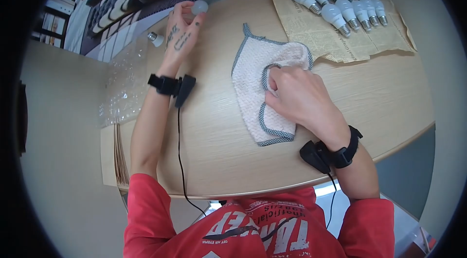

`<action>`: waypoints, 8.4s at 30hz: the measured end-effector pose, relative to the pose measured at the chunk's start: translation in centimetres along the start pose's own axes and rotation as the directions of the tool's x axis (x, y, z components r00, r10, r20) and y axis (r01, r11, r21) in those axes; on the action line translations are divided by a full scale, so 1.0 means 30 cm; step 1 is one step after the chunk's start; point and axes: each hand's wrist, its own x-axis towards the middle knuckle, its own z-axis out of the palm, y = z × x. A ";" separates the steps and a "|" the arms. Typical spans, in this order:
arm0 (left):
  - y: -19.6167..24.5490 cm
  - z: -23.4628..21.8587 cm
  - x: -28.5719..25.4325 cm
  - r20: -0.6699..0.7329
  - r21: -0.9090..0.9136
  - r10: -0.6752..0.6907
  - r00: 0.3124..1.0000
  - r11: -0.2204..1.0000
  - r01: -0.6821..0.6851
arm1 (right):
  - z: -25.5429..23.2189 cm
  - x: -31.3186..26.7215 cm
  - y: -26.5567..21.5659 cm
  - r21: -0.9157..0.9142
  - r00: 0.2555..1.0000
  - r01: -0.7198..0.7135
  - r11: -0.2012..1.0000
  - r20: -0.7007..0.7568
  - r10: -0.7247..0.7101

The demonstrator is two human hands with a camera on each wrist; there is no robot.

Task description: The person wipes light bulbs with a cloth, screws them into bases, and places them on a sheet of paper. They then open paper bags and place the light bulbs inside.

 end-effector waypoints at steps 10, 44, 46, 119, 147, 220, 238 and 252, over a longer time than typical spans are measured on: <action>-0.148 0.099 0.160 0.187 0.196 -0.202 0.961 0.967 0.165 | 0.012 0.021 0.021 0.418 0.962 0.130 0.899 -0.274 -0.012; 0.401 -0.155 -0.292 0.368 -0.241 0.282 0.886 0.949 -0.202 | 0.046 -0.007 -0.043 0.689 0.963 0.234 0.686 -0.260 -0.068; 0.404 -0.152 -0.302 0.344 -0.217 0.327 0.880 0.940 -0.264 | 0.074 -0.003 -0.042 0.743 0.969 0.185 0.644 -0.248 0.008; 0.398 -0.115 -0.347 0.440 -0.549 0.155 0.885 0.826 0.128 | 0.089 0.003 -0.063 0.993 0.989 -0.028 0.114 0.011 0.150; 0.292 -0.185 -0.226 0.534 -0.837 0.107 0.839 -0.071 0.542 | 0.105 0.001 -0.038 0.578 0.981 0.190 0.794 -0.137 -0.135; 0.379 -0.149 -0.227 0.434 -0.532 0.015 0.901 0.811 0.243 | 0.137 -0.013 -0.049 0.889 0.935 0.301 0.344 -0.346 0.077; 0.437 -0.166 -0.260 0.454 -0.552 -0.049 0.890 0.769 0.323 | 0.128 -0.008 -0.038 0.781 0.876 0.428 0.455 -0.483 0.006; 0.466 -0.157 -0.289 0.406 -0.536 0.043 0.913 0.820 0.199 | 0.124 -0.020 -0.047 0.809 0.928 0.333 0.485 -0.372 -0.017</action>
